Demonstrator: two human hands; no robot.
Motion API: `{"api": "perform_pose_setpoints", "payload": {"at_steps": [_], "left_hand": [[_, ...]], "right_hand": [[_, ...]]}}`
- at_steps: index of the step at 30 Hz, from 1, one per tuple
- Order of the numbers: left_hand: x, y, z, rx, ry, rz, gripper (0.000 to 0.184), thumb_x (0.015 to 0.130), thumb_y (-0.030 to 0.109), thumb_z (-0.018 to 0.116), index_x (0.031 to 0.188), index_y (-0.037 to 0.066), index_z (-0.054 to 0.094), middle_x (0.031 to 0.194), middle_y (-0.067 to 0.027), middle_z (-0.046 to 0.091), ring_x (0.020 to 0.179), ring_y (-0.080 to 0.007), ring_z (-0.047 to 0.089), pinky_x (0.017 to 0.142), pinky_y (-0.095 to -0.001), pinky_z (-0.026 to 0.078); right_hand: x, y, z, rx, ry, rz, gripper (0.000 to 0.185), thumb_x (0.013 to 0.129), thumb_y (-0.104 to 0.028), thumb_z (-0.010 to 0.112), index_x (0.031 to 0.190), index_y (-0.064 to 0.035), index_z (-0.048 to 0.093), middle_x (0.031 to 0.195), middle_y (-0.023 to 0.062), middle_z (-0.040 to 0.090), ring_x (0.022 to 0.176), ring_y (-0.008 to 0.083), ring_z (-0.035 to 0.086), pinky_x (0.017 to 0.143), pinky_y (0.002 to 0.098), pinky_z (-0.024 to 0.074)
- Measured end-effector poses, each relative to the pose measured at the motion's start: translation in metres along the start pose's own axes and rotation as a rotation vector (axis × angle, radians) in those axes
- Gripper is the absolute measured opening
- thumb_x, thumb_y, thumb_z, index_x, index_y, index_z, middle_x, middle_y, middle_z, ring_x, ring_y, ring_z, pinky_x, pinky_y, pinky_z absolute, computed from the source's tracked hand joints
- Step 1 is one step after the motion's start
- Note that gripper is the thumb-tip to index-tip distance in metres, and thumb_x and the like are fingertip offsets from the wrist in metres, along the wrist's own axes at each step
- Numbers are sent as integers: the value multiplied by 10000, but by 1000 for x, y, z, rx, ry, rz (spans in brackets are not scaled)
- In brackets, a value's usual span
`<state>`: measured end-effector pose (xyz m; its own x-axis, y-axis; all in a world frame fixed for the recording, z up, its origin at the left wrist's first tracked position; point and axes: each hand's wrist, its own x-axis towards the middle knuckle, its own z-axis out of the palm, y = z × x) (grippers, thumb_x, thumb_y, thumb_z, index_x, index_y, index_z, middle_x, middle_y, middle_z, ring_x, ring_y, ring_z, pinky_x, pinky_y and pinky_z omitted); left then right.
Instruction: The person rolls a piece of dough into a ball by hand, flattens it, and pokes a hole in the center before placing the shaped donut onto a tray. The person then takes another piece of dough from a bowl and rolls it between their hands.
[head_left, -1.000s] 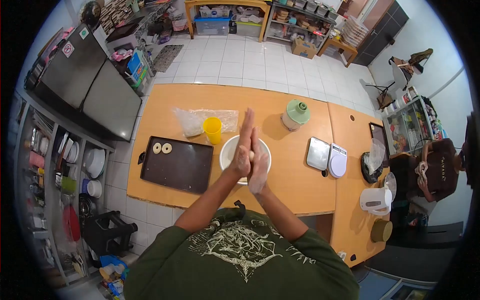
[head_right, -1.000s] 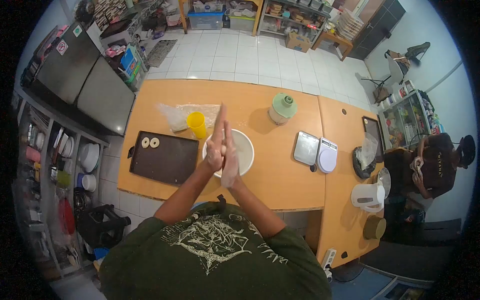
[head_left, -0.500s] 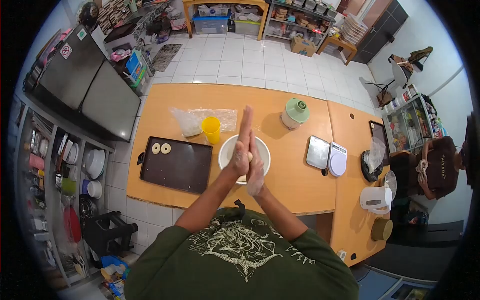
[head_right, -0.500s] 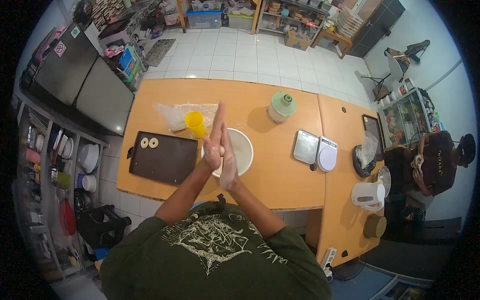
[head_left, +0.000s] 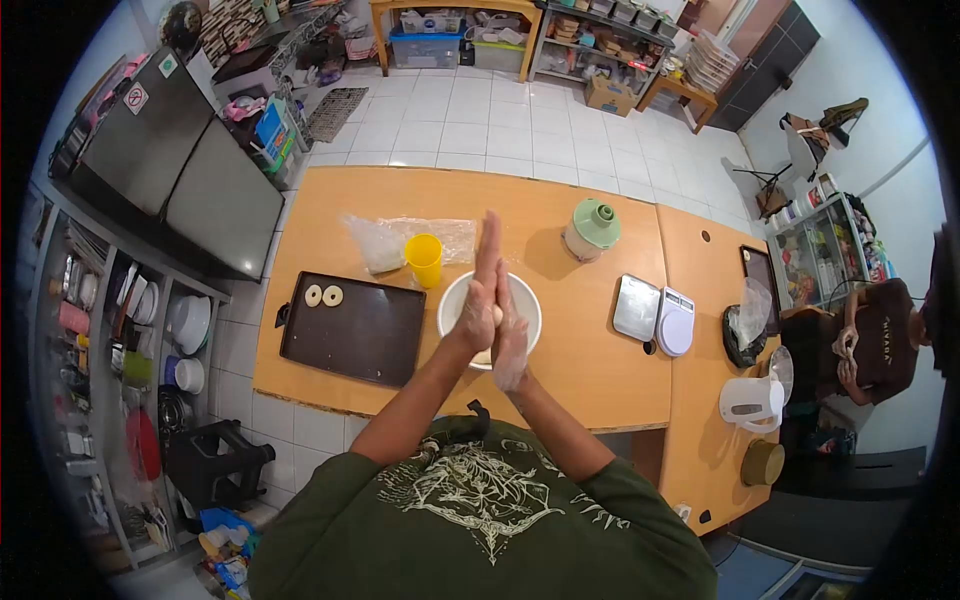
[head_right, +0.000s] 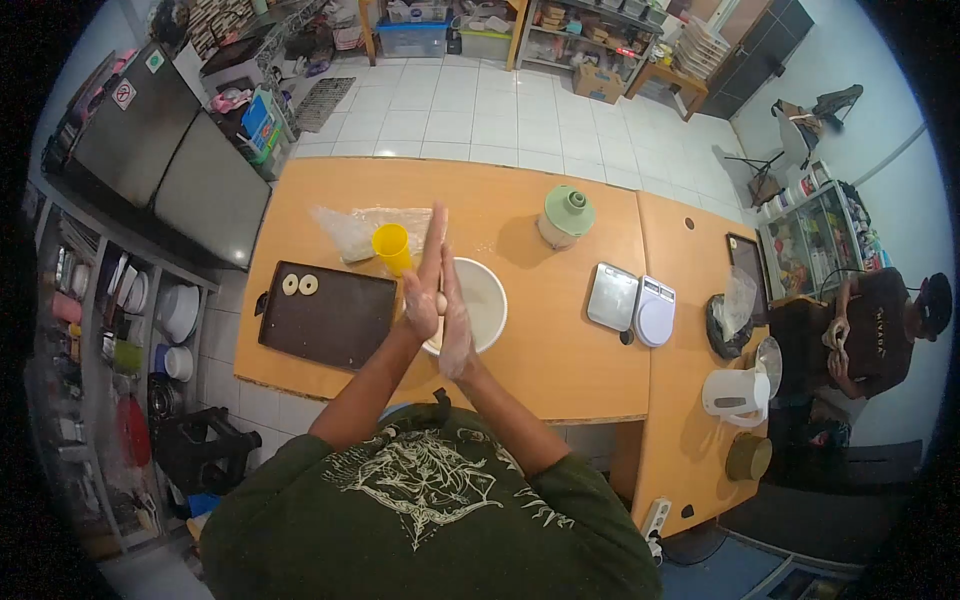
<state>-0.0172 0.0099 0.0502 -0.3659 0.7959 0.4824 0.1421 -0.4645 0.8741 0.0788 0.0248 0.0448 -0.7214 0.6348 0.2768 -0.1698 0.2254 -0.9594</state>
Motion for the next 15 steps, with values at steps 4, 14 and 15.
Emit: {"api": "perform_pose_setpoints", "payload": {"at_steps": [4,14,15], "left_hand": [[-21,1,17,-15,-125,38,1079,874,822,20,1569,-1,-40,1661,-149,-56,1531,-287,-44,1211,-429,-12],[7,10,0,51,7,30,1080,877,808,-10,1563,-27,-7,1655,-181,-18,1530,-284,-48,1216,-433,-22],[2,7,5,34,-13,30,1086,876,815,4,1563,-25,-22,1655,-183,-24,1530,-291,-50,1215,-441,-24]], "right_hand": [[19,-1,-11,313,131,-16,886,981,-690,90,1587,-47,23,1666,123,15,1533,274,6,1226,408,36],[-8,-1,6,206,18,-80,875,992,-640,113,1572,8,19,1652,193,40,1527,324,46,1225,415,64],[-4,-5,0,15,14,-2,927,962,-704,105,1579,-17,25,1653,178,61,1529,302,37,1224,405,43]]}}
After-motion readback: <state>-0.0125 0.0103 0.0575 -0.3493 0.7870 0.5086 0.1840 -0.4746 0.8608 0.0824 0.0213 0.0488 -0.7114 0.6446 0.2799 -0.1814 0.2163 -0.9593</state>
